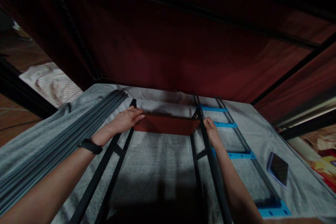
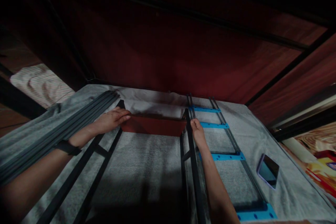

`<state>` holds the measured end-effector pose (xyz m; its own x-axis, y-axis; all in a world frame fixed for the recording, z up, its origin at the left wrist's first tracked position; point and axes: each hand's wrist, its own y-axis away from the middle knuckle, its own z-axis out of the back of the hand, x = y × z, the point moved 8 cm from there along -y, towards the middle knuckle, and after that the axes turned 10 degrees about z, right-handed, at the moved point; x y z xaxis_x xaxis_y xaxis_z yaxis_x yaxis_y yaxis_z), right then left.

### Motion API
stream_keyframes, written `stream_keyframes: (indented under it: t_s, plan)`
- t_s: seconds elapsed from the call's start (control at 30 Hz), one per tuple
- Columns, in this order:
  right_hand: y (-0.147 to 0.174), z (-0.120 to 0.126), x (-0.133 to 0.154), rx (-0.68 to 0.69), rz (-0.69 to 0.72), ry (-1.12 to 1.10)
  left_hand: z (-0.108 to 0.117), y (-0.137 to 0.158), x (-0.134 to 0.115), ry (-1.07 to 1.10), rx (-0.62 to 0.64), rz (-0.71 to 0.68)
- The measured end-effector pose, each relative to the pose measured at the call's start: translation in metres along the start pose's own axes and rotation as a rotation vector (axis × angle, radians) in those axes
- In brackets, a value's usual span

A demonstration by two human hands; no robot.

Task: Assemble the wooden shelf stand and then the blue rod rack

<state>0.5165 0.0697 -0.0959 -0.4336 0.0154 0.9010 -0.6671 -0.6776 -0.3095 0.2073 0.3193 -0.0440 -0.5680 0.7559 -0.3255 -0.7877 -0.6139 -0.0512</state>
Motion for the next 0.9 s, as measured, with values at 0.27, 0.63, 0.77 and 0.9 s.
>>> stream_keyframes:
  t_s: [0.27,0.63,0.77,0.9]
  plan:
    - [-0.0058,-0.0050,-0.0048,0.025,-0.038,-0.050,-0.0008,-0.0002,-0.0026,-0.035,0.023,0.005]
    - [-0.0017,-0.0016,0.0008,-0.033,0.021,-0.073,0.0008,-0.0007,-0.0031,-0.032,0.033,0.010]
    - [-0.0034,-0.0022,0.0003,-0.003,0.037,-0.074,0.0017,-0.0004,-0.0032,-0.040,-0.001,-0.013]
    - [-0.0042,-0.0054,-0.0039,0.015,0.011,-0.094,-0.0015,-0.0016,0.0006,-0.043,0.013,-0.014]
